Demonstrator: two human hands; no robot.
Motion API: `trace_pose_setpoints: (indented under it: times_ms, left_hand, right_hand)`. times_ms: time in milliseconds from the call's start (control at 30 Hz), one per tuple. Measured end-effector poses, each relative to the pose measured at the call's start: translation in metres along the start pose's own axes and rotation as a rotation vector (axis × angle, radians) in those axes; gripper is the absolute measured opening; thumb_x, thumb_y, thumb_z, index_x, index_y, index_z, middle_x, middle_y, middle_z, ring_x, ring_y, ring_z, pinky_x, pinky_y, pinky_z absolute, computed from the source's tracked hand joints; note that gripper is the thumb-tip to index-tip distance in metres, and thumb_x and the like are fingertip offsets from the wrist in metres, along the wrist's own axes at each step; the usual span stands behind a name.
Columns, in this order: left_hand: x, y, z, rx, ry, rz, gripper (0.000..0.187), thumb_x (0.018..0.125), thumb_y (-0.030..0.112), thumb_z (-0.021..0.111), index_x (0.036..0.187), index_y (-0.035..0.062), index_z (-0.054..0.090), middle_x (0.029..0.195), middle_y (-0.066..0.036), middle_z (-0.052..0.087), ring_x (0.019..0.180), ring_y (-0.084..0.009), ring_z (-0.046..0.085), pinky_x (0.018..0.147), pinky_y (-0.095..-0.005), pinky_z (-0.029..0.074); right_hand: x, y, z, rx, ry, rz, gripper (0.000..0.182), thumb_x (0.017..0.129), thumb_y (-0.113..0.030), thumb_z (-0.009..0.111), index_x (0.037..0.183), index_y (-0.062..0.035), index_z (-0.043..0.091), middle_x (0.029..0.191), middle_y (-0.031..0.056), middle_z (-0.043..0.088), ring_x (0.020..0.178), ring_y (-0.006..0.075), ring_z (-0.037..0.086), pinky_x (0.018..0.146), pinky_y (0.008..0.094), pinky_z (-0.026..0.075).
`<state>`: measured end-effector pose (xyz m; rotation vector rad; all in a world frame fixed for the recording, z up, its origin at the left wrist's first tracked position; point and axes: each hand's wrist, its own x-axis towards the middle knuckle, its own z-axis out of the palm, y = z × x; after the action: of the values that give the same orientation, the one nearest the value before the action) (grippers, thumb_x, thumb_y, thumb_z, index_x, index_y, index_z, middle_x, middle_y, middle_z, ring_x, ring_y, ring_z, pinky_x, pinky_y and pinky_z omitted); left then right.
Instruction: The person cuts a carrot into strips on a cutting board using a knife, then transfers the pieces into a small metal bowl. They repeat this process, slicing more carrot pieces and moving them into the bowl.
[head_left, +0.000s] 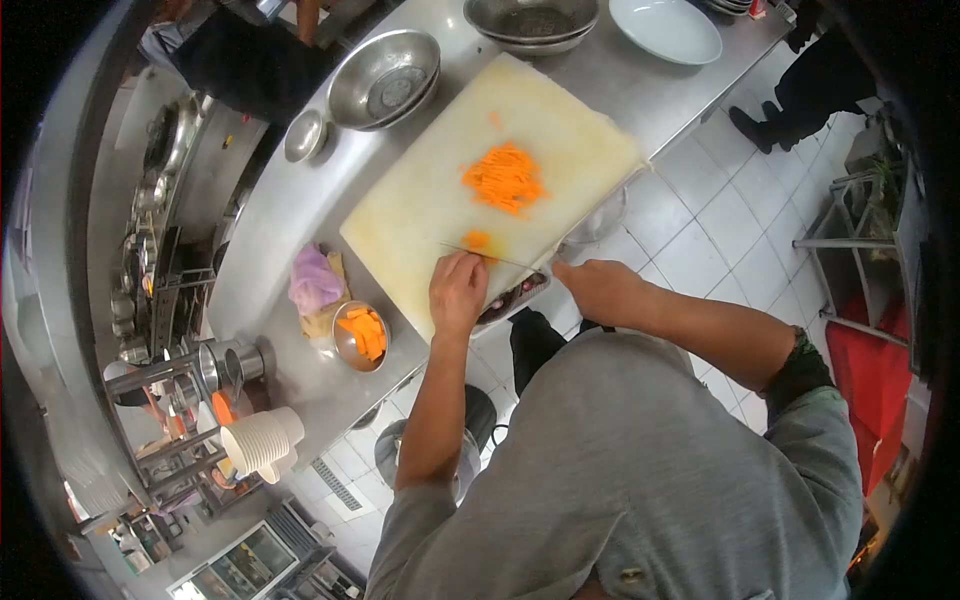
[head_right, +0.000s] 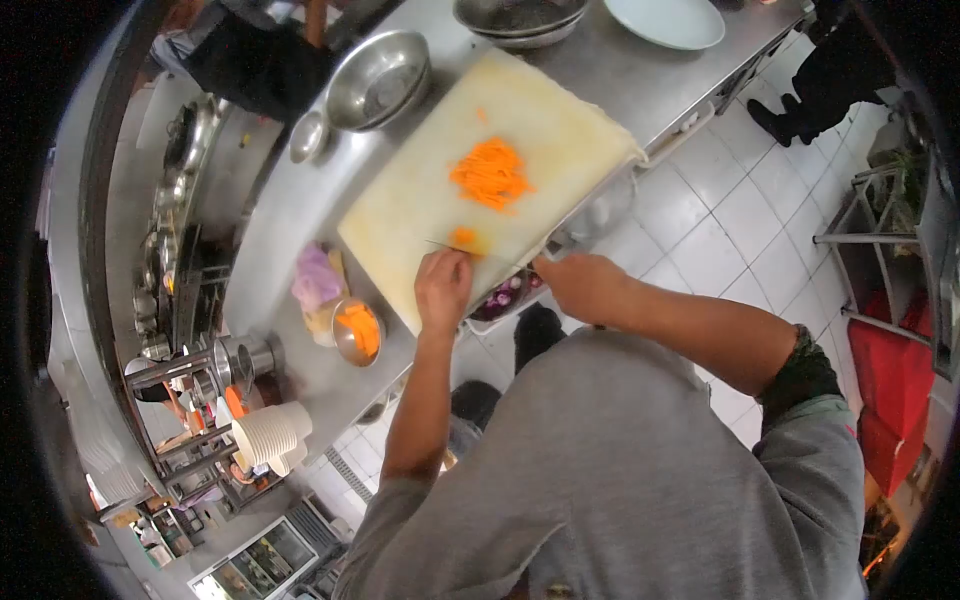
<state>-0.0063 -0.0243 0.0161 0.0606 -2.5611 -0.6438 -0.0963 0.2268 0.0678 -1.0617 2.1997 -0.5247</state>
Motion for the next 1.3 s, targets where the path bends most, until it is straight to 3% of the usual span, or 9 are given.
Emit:
trace_pose_setpoints:
  times_ms: [200, 400, 500, 567, 667, 900, 1000, 1100, 1300]
  left_hand:
    - [-0.001, -0.003, 0.007, 0.023, 0.021, -0.012, 0.010, 0.082, -0.001, 0.072, 0.091, 0.0034, 0.071, 0.094, -0.013, 0.071, 0.088, -0.0332, 0.067, 0.078, -0.0408, 0.055]
    - [0.008, 0.005, -0.025, 0.065, 0.180, -0.192, 0.012, 0.087, 0.005, 0.071, 0.099, 0.0016, 0.073, 0.098, -0.014, 0.072, 0.094, -0.0342, 0.068, 0.081, -0.0425, 0.056]
    - [-0.036, -0.038, -0.106, 0.265, 0.237, -0.650, 0.021, 0.088, 0.010, 0.071, 0.108, 0.0028, 0.073, 0.105, -0.016, 0.073, 0.102, -0.0367, 0.068, 0.084, -0.0426, 0.056]
    - [-0.078, -0.082, -0.150, 0.293, 0.078, -0.893, 0.033, 0.086, 0.022, 0.076, 0.113, 0.0038, 0.073, 0.112, -0.020, 0.073, 0.105, -0.0389, 0.069, 0.090, -0.0440, 0.056]
    - [-0.097, -0.097, -0.155, 0.475, -0.241, -0.941, 0.034, 0.085, 0.015, 0.073, 0.116, 0.0022, 0.069, 0.115, -0.021, 0.073, 0.110, -0.0394, 0.068, 0.095, -0.0469, 0.054]
    - [-0.093, -0.123, -0.151, 0.331, -0.028, -0.964, 0.034, 0.082, 0.015, 0.075, 0.113, 0.0009, 0.069, 0.113, -0.021, 0.073, 0.109, -0.0394, 0.068, 0.095, -0.0477, 0.053]
    - [-0.091, -0.116, -0.152, 0.334, -0.044, -1.009, 0.035, 0.080, 0.013, 0.074, 0.112, 0.0002, 0.069, 0.108, -0.021, 0.074, 0.105, -0.0401, 0.069, 0.092, -0.0473, 0.054]
    - [-0.093, -0.127, -0.135, 0.404, -0.052, -0.933, 0.034, 0.080, 0.014, 0.076, 0.110, -0.0002, 0.070, 0.102, -0.021, 0.075, 0.100, -0.0400, 0.071, 0.088, -0.0463, 0.056]
    - [-0.083, -0.128, -0.153, 0.162, 0.117, -1.025, 0.034, 0.079, 0.019, 0.082, 0.106, 0.0013, 0.071, 0.097, -0.019, 0.076, 0.093, -0.0366, 0.073, 0.084, -0.0436, 0.057]
  right_hand:
    - [0.033, 0.010, -0.022, -0.039, -0.056, -0.142, 0.027, 0.091, -0.009, 0.054, 0.115, 0.0024, 0.057, 0.096, 0.0275, 0.071, 0.092, 0.0464, 0.070, 0.081, 0.0534, 0.055]
    - [0.040, 0.039, -0.041, -0.050, 0.098, -0.060, 0.026, 0.095, -0.013, 0.056, 0.118, 0.0008, 0.055, 0.102, 0.0315, 0.068, 0.096, 0.0489, 0.066, 0.084, 0.0569, 0.051]
    - [0.008, 0.016, -0.058, -0.003, 0.007, 0.018, 0.028, 0.097, -0.012, 0.053, 0.123, 0.0004, 0.052, 0.099, 0.0313, 0.068, 0.095, 0.0505, 0.064, 0.084, 0.0591, 0.049]
    - [0.005, 0.021, -0.033, 0.016, -0.047, -0.082, 0.029, 0.097, -0.012, 0.054, 0.123, 0.0002, 0.051, 0.094, 0.0310, 0.068, 0.092, 0.0509, 0.064, 0.082, 0.0611, 0.048]
    - [0.005, -0.005, -0.006, 0.076, -0.114, -0.155, 0.023, 0.098, -0.014, 0.055, 0.117, 0.0001, 0.052, 0.089, 0.0310, 0.067, 0.087, 0.0520, 0.064, 0.080, 0.0618, 0.048]
    - [0.028, 0.003, 0.014, 0.059, -0.120, -0.212, 0.023, 0.098, -0.017, 0.057, 0.113, -0.0002, 0.054, 0.089, 0.0309, 0.067, 0.088, 0.0521, 0.064, 0.080, 0.0624, 0.047]
    - [0.031, 0.007, 0.004, 0.044, -0.174, -0.148, 0.034, 0.097, -0.015, 0.055, 0.128, -0.0002, 0.054, 0.100, 0.0312, 0.068, 0.098, 0.0515, 0.064, 0.088, 0.0594, 0.048]
    - [0.032, 0.009, 0.005, 0.042, -0.181, -0.154, 0.034, 0.098, -0.015, 0.055, 0.128, -0.0006, 0.053, 0.106, 0.0315, 0.067, 0.102, 0.0508, 0.064, 0.090, 0.0586, 0.048]
    - [0.028, 0.004, -0.001, 0.082, -0.158, -0.156, 0.024, 0.098, -0.016, 0.057, 0.113, 0.0022, 0.054, 0.101, 0.0307, 0.067, 0.100, 0.0507, 0.063, 0.087, 0.0584, 0.047]
